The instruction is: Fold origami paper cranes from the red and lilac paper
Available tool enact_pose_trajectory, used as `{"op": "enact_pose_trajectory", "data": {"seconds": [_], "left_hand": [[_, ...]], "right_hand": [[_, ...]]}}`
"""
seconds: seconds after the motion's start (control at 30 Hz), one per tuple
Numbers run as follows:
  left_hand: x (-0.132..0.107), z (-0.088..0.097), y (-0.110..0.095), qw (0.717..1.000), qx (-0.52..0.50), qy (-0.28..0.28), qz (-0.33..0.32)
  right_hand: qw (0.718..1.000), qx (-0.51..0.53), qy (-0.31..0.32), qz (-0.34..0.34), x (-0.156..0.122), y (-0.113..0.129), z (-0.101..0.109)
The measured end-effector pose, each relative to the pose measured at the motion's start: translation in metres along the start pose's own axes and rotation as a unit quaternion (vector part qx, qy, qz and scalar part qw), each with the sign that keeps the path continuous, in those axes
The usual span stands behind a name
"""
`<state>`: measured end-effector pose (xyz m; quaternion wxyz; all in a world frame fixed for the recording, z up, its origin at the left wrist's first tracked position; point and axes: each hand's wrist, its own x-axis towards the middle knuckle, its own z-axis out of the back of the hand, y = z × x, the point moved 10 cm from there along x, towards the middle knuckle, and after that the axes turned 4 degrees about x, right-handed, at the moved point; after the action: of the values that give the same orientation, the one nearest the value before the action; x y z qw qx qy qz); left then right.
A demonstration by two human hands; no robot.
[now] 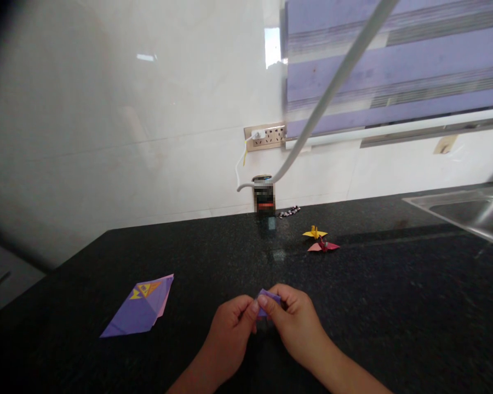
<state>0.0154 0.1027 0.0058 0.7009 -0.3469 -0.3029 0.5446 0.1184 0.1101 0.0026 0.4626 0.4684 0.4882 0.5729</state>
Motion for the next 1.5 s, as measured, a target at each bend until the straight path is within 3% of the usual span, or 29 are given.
{"op": "enact_pose_trajectory", "data": {"seconds": [0.33, 0.57, 0.83, 1.1, 1.33, 1.5], "left_hand": [[-0.002, 0.018, 0.000, 0.996, 0.016, -0.087, -0.016], [0.000, 0.011, -0.010, 0.999, -0.012, -0.036, -0.039], [0.000, 0.006, -0.002, 0.999, 0.038, -0.004, 0.007], [-0.004, -0.010, -0.010, 0.997, 0.060, 0.045, -0.034], [0.000, 0.000, -0.001, 1.000, 0.025, 0.002, -0.006], [0.001, -0.004, 0.003, 1.000, 0.004, 0.004, 0.001]], "right_hand": [[0.993, 0.113, 0.012, -0.044, -0.003, -0.001, -0.009], [0.997, 0.068, 0.007, -0.024, 0.000, -0.003, -0.002], [0.999, 0.051, -0.004, -0.003, -0.001, 0.000, 0.001], [0.995, -0.020, 0.004, 0.101, -0.003, 0.021, 0.003], [0.997, 0.072, -0.006, 0.013, 0.005, -0.002, 0.004], [0.993, 0.118, -0.009, -0.012, 0.006, -0.006, 0.002]]}}
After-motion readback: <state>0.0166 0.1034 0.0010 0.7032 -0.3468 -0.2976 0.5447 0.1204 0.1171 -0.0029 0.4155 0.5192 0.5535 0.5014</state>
